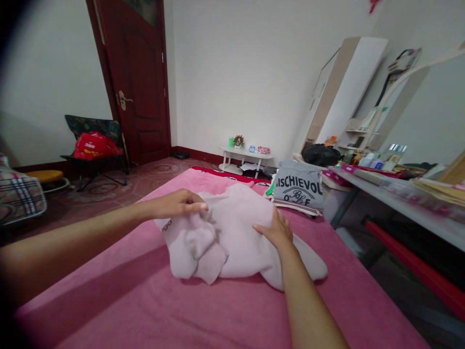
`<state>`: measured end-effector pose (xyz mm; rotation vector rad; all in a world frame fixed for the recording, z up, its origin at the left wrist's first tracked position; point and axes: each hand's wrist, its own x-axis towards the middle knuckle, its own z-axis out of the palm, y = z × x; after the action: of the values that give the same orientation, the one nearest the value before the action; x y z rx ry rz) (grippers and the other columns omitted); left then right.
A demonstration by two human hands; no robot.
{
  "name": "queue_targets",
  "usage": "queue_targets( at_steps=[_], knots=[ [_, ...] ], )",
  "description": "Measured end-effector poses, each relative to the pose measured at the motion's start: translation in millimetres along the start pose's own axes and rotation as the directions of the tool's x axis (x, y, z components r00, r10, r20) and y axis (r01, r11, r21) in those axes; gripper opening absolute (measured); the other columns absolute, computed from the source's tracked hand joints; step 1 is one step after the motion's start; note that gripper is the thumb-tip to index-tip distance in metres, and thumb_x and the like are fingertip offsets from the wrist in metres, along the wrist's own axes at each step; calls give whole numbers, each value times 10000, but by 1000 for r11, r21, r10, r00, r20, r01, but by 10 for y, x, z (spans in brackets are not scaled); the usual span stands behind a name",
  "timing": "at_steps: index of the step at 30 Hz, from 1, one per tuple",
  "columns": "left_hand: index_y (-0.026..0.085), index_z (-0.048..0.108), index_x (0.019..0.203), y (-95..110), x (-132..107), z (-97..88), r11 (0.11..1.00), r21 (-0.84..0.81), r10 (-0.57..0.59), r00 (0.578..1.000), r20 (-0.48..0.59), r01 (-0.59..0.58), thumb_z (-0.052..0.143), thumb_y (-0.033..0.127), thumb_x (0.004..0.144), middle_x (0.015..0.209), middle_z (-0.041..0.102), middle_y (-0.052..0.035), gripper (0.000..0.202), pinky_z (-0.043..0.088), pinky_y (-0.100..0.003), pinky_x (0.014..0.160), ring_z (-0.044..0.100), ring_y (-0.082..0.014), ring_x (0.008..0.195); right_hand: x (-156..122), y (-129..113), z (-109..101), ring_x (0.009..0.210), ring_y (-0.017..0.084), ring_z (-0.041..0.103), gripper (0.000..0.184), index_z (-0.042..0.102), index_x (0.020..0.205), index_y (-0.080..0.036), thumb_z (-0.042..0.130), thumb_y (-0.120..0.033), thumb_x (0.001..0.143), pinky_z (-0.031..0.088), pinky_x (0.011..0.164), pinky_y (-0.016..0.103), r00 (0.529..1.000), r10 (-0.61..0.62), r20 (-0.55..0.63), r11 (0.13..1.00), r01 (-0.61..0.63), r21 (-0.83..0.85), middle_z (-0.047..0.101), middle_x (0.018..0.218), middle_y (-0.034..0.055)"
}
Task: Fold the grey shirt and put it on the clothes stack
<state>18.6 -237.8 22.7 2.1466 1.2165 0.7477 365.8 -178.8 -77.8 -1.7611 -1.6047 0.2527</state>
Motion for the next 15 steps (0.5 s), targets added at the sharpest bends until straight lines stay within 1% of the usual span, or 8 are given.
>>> queue_targets(
  at_steps=[1, 2, 4, 6, 8, 11, 13, 15],
  knots=[
    [185, 711, 683, -9, -6, 76, 994, 99, 43, 993, 108, -54, 591, 464, 791, 659, 656, -21, 322, 444, -234, 621, 603, -182, 650, -34, -1, 16, 1222, 355, 456, 971, 482, 1317, -194, 804, -487, 449, 355, 989, 448, 1000, -9, 8, 998, 9, -55, 505, 1349, 154],
    [189, 721, 726, -29, -13, 155, 979, 194, 36, 992, 124, -60, 587, 498, 785, 674, 665, -34, 342, 435, -251, 622, 604, -192, 646, -55, -17, 14, 1202, 355, 475, 948, 488, 1320, -210, 800, -473, 464, 363, 976, 447, 1000, -10, 14, 997, 11, -76, 528, 1330, 142],
    [198, 716, 967, -97, -30, 304, 928, 373, -8, 1000, 12, 3, 620, 569, 731, 810, 693, -80, 450, 439, -299, 683, 627, -242, 741, -63, -93, -48, 1074, 324, 570, 752, 580, 1225, -227, 770, -414, 523, 426, 886, 409, 998, 16, 59, 1000, -16, -6, 634, 1181, 103],
    [197, 597, 1228, -185, -45, 412, 871, 485, -53, 997, -65, 77, 629, 662, 670, 989, 678, -141, 727, 438, -362, 768, 624, -304, 881, -55, -238, -198, 850, 283, 639, 475, 686, 1002, -184, 729, -352, 559, 473, 726, 356, 987, 75, 142, 979, -100, 178, 706, 916, 78],
    [193, 489, 1343, -264, -57, 471, 837, 535, -113, 993, -35, 114, 553, 752, 666, 1112, 634, -187, 880, 431, -417, 812, 605, -349, 964, -86, -461, -449, 656, 239, 626, 319, 699, 815, -133, 717, -311, 551, 460, 585, 311, 966, 95, 240, 887, -191, 420, 688, 705, 67],
    [216, 431, 1385, -318, -69, 497, 820, 561, -138, 990, 10, 109, 473, 799, 682, 1237, 568, -200, 914, 427, -453, 835, 577, -382, 1040, -258, -880, -952, 570, 197, 604, 397, 697, 858, -114, 766, -279, 504, 444, 516, 275, 953, -27, 302, 701, -198, 686, 686, 682, 65],
    [215, 424, 1381, -314, -74, 500, 825, 561, -96, 995, 18, 70, 516, 752, 694, 1260, 558, -184, 877, 431, -429, 842, 568, -367, 1066, -410, -1124, -1250, 582, 204, 620, 529, 690, 972, -122, 799, -319, 493, 463, 512, 281, 933, -131, 335, 707, -149, 691, 700, 752, 77],
    [208, 508, 1289, -300, -77, 509, 829, 558, -77, 996, 48, 37, 569, 621, 736, 1164, 620, -145, 693, 444, -371, 794, 599, -315, 998, -519, -1260, -1402, 714, 229, 657, 585, 661, 1078, -144, 788, -378, 557, 510, 594, 299, 902, -216, 373, 787, -65, 613, 710, 891, 93]
  ],
)
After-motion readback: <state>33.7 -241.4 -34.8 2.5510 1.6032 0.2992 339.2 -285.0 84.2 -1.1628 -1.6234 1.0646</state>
